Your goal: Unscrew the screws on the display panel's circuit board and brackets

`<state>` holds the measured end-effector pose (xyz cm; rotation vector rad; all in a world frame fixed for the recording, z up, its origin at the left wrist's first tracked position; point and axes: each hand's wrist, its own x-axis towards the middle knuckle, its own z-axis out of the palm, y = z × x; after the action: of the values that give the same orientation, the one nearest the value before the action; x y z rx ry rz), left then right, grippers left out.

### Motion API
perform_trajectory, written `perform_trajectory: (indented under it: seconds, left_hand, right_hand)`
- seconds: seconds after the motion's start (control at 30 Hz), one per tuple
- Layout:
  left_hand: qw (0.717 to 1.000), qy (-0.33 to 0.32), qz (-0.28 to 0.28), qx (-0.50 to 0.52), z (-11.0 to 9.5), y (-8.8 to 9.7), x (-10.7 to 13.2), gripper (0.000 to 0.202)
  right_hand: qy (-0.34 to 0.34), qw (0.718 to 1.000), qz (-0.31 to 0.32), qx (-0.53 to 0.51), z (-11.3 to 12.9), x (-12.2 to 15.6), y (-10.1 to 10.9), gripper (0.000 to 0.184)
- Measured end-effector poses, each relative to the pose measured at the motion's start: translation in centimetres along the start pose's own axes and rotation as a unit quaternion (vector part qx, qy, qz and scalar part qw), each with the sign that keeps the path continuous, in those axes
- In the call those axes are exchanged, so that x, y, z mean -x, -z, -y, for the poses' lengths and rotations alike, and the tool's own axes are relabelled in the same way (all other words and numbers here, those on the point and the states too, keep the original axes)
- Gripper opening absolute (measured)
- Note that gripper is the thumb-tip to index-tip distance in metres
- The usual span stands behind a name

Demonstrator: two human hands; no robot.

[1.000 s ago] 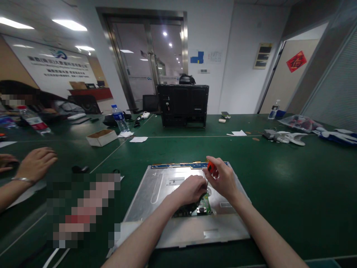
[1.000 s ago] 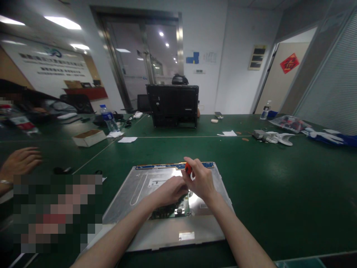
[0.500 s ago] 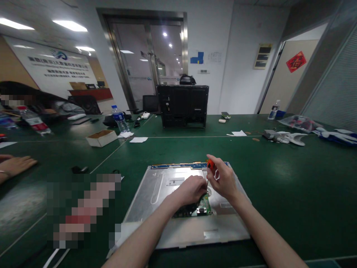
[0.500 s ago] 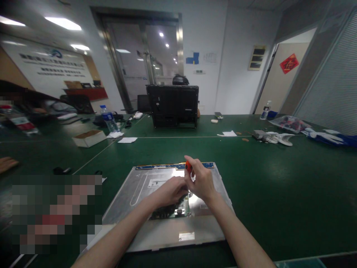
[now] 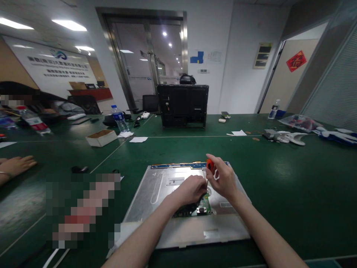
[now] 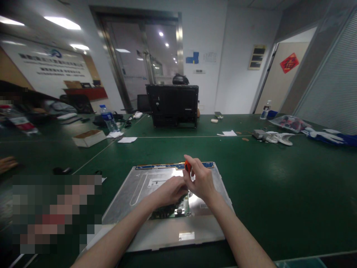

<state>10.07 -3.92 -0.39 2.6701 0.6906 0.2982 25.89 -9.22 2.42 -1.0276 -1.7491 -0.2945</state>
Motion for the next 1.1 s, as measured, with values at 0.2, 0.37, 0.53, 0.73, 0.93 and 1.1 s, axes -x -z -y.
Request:
perform_trajectory:
  seconds: [0.2,0.37,0.53,0.73,0.93,1.1]
  left_hand:
    - [1.0,0.004,0.0,-0.001,0.06,-0.04,0.03,0.015]
    - [1.0,0.003,0.0,-0.004,-0.08,0.06,0.1,0.015]
    - [1.0,0.007,0.002,-0.005,-0.09,0.06,0.15,0.015]
    - [1.0,0.015,0.01,-0.008,-0.22,0.19,0.07,0.016]
    - [1.0,0.009,0.008,-0.024,-0.29,0.27,0.04,0.013]
    - [1.0,0.009,0.004,-0.003,-0.34,0.32,0.09,0.016]
  right_hand:
    - [-0.002,1.0,-0.002,-0.009,-0.12,-0.01,-0.02,0.035]
    - [-0.001,1.0,-0.009,0.002,-0.42,0.17,-0.19,0.031]
    - [0.011,1.0,-0.011,0.027,-0.6,0.21,-0.2,0.025]
    - [0.005,1.0,0.006,0.013,-0.23,0.01,0.07,0.034]
    - [-0.004,1.0,0.006,-0.003,-0.22,0.06,0.06,0.041]
    - [0.003,1.0,-0.006,0.001,-0.35,0.06,-0.1,0.033]
